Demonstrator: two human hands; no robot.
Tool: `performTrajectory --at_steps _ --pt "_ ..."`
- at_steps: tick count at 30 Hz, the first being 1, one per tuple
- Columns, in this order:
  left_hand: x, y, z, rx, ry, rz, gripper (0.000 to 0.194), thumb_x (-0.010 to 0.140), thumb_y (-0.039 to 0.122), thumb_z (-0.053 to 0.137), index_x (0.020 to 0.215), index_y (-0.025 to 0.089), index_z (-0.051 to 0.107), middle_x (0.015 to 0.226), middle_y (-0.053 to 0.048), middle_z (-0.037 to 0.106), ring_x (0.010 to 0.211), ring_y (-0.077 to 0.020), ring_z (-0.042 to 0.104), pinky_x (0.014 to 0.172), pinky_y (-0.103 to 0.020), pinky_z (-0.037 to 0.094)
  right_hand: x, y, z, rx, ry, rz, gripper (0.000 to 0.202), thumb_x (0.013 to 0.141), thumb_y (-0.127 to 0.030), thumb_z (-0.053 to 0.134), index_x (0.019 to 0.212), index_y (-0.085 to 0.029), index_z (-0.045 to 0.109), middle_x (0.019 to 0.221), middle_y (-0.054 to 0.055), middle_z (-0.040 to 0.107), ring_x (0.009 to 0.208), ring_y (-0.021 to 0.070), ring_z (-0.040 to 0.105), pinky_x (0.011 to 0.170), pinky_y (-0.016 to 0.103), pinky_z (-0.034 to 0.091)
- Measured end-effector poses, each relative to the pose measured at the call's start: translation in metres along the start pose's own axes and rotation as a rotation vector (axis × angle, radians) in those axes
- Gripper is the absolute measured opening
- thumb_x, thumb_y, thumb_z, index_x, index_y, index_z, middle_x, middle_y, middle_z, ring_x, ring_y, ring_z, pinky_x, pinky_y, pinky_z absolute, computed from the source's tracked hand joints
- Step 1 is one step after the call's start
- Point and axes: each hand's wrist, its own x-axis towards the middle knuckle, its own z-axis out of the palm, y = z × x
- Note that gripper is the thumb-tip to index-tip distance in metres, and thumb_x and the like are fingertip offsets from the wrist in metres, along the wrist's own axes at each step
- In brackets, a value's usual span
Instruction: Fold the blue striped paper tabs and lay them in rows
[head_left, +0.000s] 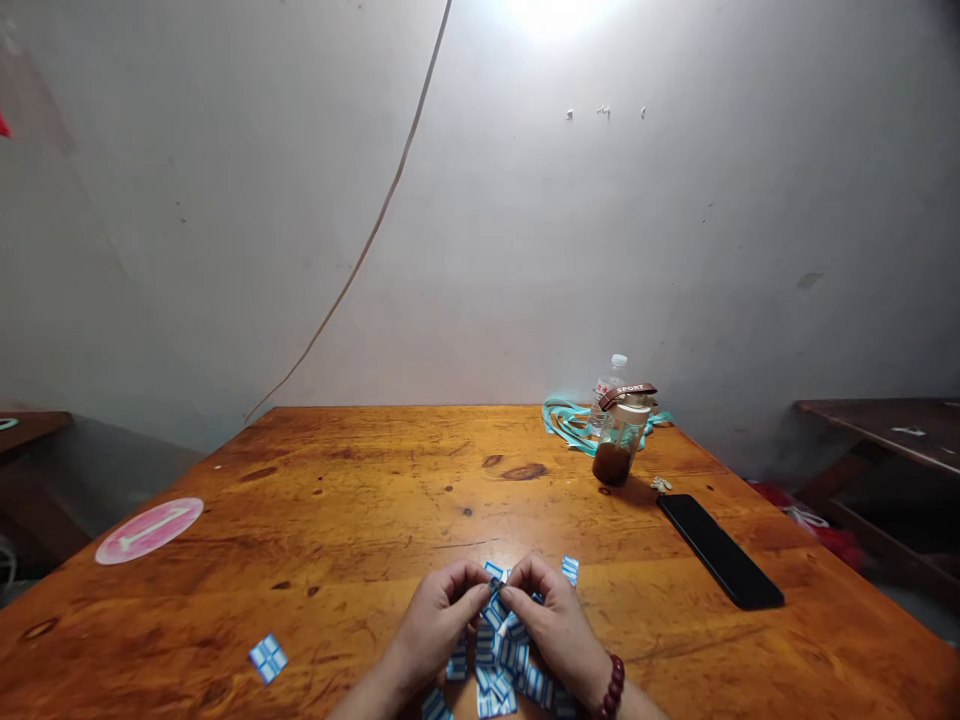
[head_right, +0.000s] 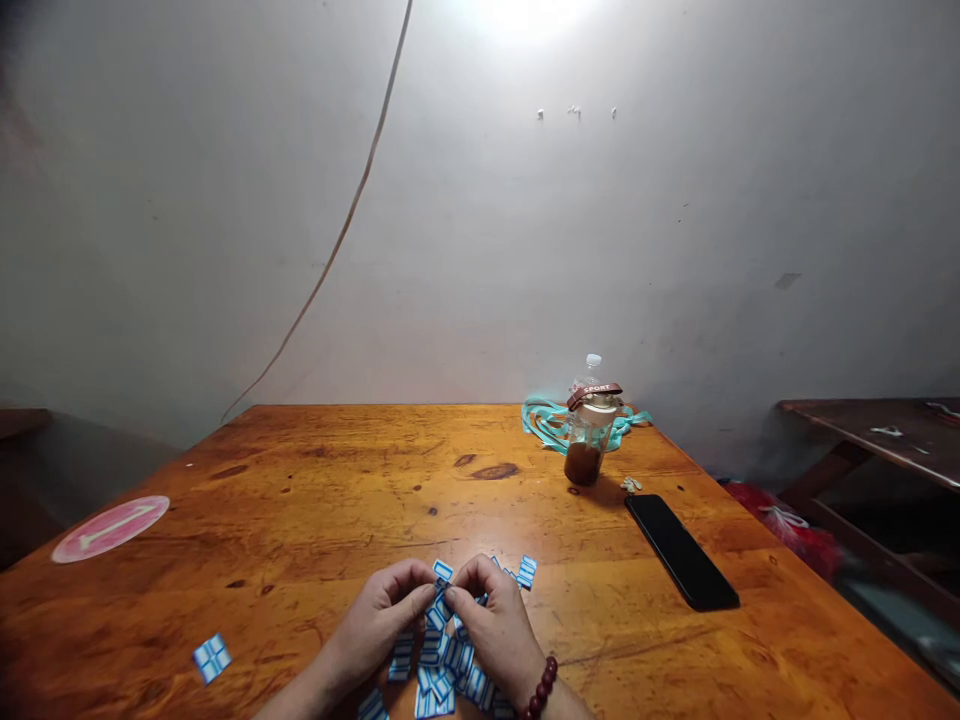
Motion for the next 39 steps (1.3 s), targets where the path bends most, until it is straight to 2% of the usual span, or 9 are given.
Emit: performTrajectory --at_steps 3,5,8,10,18,23,28,33,39 --pt "0.000 -0.002 0.001 -0.060 0.033 0.014 0.028 0.073 0.033 0.057 0.096 0.017 0.052 0.057 0.006 0.047 0.050 -0.0084 0.044 0.048 -0.018 0.035 0.000 0.002 0.000 -0.044 0.004 -0.021 0.013 0.074 -0.022 0.054 0.063 -0.015 0.049 0.061 -0.003 0.048 0.060 0.0098 0.046 0.057 0.019 0.037" --pt "0.000 -0.002 0.001 -0.066 0.031 -0.007 0.034 0.074 0.034 0.056 0.103 0.018 0.049 0.055 0.007 0.045 0.048 -0.0082 0.044 0.046 -0.018 0.034 0.000 0.003 -0.001 -0.094 0.017 -0.042 0.014 0.074 -0.022 0.053 0.063 -0.015 0.049 0.062 -0.003 0.049 0.062 0.0103 0.045 0.058 0.020 0.037" --pt "-0.001 0.000 0.002 -0.018 -0.020 -0.042 0.026 0.075 0.037 0.053 0.081 0.012 0.057 0.056 0.004 0.047 0.049 -0.0078 0.043 0.046 -0.018 0.033 -0.001 0.003 -0.001 -0.148 0.020 -0.052 0.014 0.075 -0.023 0.051 0.064 -0.015 0.049 0.063 -0.002 0.049 0.063 0.0108 0.045 0.058 0.020 0.036" --pt "0.000 0.000 0.002 0.001 -0.027 -0.048 0.028 0.075 0.038 0.052 0.069 0.011 0.057 0.055 0.003 0.049 0.050 -0.0078 0.042 0.047 -0.018 0.033 -0.001 0.003 -0.002 -0.161 0.020 -0.056 0.013 0.076 -0.022 0.051 0.065 -0.015 0.049 0.063 -0.002 0.049 0.063 0.0109 0.045 0.058 0.020 0.036" --pt "0.004 -0.009 -0.002 -0.150 -0.047 -0.189 0.026 0.067 0.038 0.063 0.066 0.012 0.058 0.052 0.004 0.050 0.045 -0.0068 0.043 0.046 -0.018 0.034 0.000 0.008 0.000 -0.147 0.014 -0.101 0.011 0.074 -0.018 0.052 0.064 -0.016 0.047 0.062 -0.003 0.046 0.061 0.0097 0.042 0.056 0.020 0.034" --pt "-0.001 -0.001 -0.002 -0.283 -0.077 -0.266 0.025 0.061 0.032 0.069 0.060 0.013 0.054 0.048 0.005 0.047 0.042 -0.0053 0.041 0.043 -0.016 0.031 0.000 0.007 -0.002 -0.034 -0.079 -0.063 0.009 0.072 -0.020 0.056 0.067 -0.016 0.050 0.063 -0.003 0.047 0.061 0.0092 0.043 0.057 0.020 0.034" --pt "-0.008 0.007 0.001 -0.463 -0.187 -0.387 0.019 0.064 0.025 0.068 0.073 0.013 0.056 0.065 0.000 0.054 0.054 -0.0074 0.051 0.051 -0.017 0.038 -0.001 0.005 -0.003 0.114 -0.129 -0.054 0.013 0.069 -0.022 0.060 0.064 -0.016 0.050 0.063 -0.004 0.046 0.060 0.0089 0.042 0.057 0.020 0.035" --pt "-0.009 0.008 -0.002 -0.574 -0.372 -0.393 0.017 0.074 0.024 0.058 0.086 0.012 0.055 0.073 -0.006 0.058 0.067 -0.0129 0.058 0.058 -0.020 0.042 -0.002 0.002 -0.004 0.055 -0.117 -0.123 0.015 0.069 -0.025 0.062 0.063 -0.017 0.051 0.068 -0.003 0.048 0.065 0.0101 0.045 0.062 0.022 0.037" --pt "-0.009 0.002 -0.006 -0.612 -0.390 -0.427 0.017 0.078 0.026 0.053 0.085 0.011 0.054 0.070 -0.007 0.060 0.063 -0.0130 0.059 0.058 -0.021 0.043 -0.004 -0.002 -0.008 -0.065 -0.182 -0.117 0.009 0.072 -0.026 0.059 0.073 -0.017 0.058 0.073 -0.001 0.052 0.067 0.0106 0.048 0.063 0.022 0.038"
